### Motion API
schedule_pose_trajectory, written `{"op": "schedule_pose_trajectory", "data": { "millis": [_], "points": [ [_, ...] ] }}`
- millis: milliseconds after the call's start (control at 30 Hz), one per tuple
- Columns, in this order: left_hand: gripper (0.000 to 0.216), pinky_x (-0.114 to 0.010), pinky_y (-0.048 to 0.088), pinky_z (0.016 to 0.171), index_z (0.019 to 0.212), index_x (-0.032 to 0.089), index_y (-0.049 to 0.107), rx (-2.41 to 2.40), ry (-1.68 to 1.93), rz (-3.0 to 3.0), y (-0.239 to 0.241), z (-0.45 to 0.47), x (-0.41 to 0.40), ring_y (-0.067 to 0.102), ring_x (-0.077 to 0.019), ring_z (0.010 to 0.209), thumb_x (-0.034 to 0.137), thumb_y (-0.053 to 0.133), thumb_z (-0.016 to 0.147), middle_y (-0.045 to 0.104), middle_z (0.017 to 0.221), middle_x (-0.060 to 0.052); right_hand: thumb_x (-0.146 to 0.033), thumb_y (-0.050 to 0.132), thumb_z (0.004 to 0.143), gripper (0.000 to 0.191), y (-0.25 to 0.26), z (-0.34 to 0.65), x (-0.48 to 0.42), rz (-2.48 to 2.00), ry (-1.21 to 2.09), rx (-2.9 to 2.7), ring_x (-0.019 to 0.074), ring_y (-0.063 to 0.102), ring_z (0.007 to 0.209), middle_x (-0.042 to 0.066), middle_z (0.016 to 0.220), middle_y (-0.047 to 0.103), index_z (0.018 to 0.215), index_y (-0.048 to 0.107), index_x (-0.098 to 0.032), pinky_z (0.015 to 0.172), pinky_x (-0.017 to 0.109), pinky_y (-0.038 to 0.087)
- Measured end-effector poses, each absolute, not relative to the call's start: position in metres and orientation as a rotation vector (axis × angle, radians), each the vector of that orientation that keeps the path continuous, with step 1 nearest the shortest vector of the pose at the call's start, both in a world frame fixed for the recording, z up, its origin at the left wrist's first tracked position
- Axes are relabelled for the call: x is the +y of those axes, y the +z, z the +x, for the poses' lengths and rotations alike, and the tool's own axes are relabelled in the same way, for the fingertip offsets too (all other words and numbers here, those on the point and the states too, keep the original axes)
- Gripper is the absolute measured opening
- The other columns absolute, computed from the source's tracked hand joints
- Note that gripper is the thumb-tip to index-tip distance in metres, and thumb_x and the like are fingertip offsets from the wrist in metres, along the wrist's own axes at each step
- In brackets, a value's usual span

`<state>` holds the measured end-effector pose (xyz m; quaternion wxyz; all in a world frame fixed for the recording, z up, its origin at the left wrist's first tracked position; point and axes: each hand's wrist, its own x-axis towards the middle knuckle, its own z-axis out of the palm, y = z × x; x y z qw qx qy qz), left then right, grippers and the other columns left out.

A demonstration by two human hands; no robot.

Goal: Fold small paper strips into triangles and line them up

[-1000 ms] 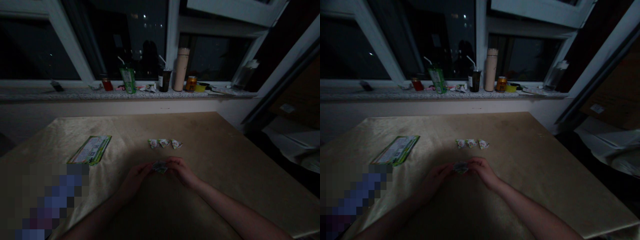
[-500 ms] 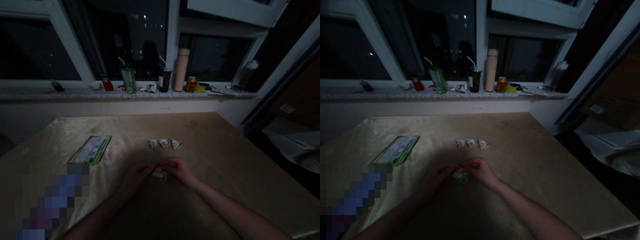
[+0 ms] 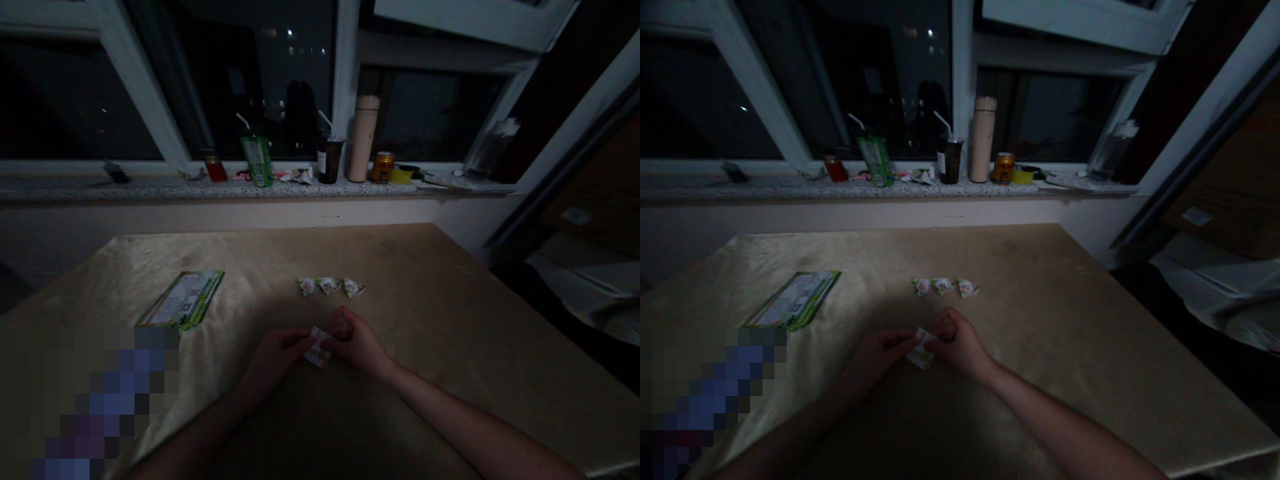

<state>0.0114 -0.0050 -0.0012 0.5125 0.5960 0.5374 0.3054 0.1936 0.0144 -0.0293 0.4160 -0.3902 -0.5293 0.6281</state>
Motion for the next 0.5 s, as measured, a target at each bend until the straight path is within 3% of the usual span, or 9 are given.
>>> {"op": "schedule_pose_trajectory", "data": {
  "millis": [100,200,333,500],
  "points": [
    [0.029,-0.030,0.049,0.076,0.093,0.020,0.075,1.290,0.757,1.473,0.0003,0.0116,-0.0049,0.067,-0.0246,0.083,0.042,0.060,0.080,0.075,0.087,-0.001,-0.043,0.079,0.058,0.045,-0.0270,0.1932,0.0133,-0.986,1.561,-1.389,0.0133,0.060,0.059,-0.003,0.068,0.065,0.087,0.054,-0.020,0.053,0.023,0.045],
    [0.026,-0.030,0.049,0.075,0.091,0.021,0.076,1.297,0.770,1.471,0.0015,0.0113,-0.0055,0.067,-0.0241,0.081,0.038,0.061,0.079,0.075,0.084,-0.001,-0.048,0.070,0.069,0.034,-0.0229,0.1948,0.0134,-1.015,1.463,-1.552,0.0107,0.054,0.057,-0.001,0.065,0.061,0.075,0.061,-0.016,0.053,0.022,0.041],
    [0.024,-0.030,0.050,0.073,0.089,0.020,0.076,1.269,0.702,1.471,0.0016,0.0121,-0.0076,0.068,-0.0243,0.081,0.036,0.062,0.077,0.075,0.083,-0.001,-0.053,0.062,0.075,0.038,-0.0201,0.1973,0.0149,-1.014,1.463,-1.645,0.0084,0.043,0.050,-0.004,0.055,0.051,0.067,0.059,-0.015,0.048,0.021,0.033],
    [0.022,-0.028,0.050,0.070,0.088,0.020,0.074,1.223,0.712,1.427,-0.0034,0.0132,-0.0076,0.068,-0.0234,0.080,0.036,0.066,0.075,0.075,0.084,-0.001,-0.051,0.057,0.079,0.037,-0.0210,0.1965,0.0131,-0.990,1.463,-1.672,0.0095,0.043,0.053,-0.003,0.059,0.050,0.070,0.056,-0.016,0.050,0.022,0.033]
  ]
}}
